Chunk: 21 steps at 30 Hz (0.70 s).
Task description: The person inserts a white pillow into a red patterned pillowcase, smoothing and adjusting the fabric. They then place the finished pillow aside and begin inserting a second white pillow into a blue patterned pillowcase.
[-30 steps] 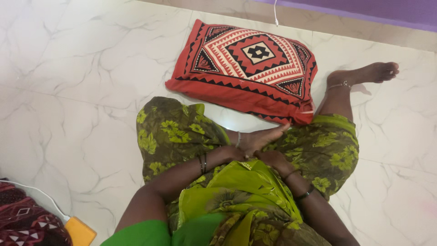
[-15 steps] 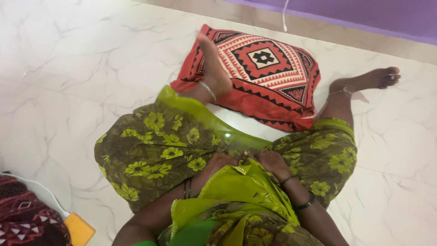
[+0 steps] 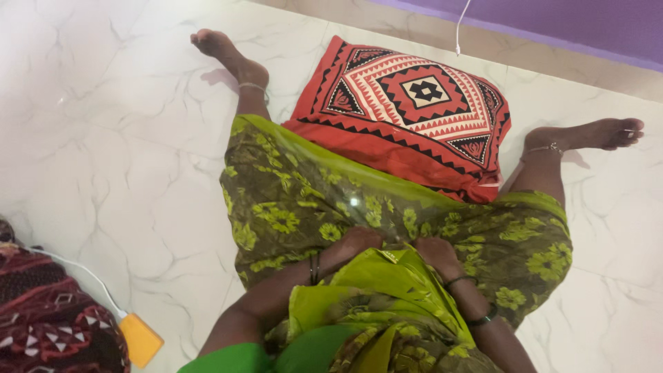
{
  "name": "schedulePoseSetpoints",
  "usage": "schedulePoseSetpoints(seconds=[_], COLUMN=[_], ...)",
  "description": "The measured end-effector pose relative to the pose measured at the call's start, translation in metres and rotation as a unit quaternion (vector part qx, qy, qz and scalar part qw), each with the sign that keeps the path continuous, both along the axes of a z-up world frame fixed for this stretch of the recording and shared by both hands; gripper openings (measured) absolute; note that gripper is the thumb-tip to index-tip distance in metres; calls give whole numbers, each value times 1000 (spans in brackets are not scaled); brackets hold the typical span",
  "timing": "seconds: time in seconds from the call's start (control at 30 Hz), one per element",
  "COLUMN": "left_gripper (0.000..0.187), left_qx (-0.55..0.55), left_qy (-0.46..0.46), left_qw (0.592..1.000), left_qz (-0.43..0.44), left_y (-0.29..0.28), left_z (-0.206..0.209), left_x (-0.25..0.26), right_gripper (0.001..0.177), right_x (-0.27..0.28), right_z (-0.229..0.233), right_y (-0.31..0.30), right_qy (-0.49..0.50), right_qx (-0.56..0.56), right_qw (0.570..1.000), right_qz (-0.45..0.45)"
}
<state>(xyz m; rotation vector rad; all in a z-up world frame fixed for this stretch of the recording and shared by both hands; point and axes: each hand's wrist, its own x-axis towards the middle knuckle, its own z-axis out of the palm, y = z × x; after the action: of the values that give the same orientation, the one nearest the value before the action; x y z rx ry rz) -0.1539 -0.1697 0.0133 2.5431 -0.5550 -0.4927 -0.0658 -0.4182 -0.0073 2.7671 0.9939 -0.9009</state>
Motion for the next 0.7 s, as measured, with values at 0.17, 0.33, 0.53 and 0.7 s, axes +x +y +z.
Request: schedulePoseSetpoints(seconds=[0.17, 0.33, 0.53, 0.7], left_gripper=[81, 74, 47, 27], left_qx=[4, 22, 22, -14], left_qy=[-108, 172, 128, 50], left_qw=[990, 985, 990, 997], left_qz=[90, 14, -55, -51], left_y=[0, -1, -23, -41], left_z=[20, -14, -131, -139], left_x=[50, 73, 44, 40], right_gripper=[38, 47, 46, 64], right_x=[-5, -17, -13, 34], right_z=[-46, 2, 104, 189], right_y=[-39, -42, 3, 38], right_qy=[-42, 32, -23, -394], right_qx=[-10, -97, -26, 121], right_qw=[999, 994, 999, 910], right_qz=[22, -40, -18, -50])
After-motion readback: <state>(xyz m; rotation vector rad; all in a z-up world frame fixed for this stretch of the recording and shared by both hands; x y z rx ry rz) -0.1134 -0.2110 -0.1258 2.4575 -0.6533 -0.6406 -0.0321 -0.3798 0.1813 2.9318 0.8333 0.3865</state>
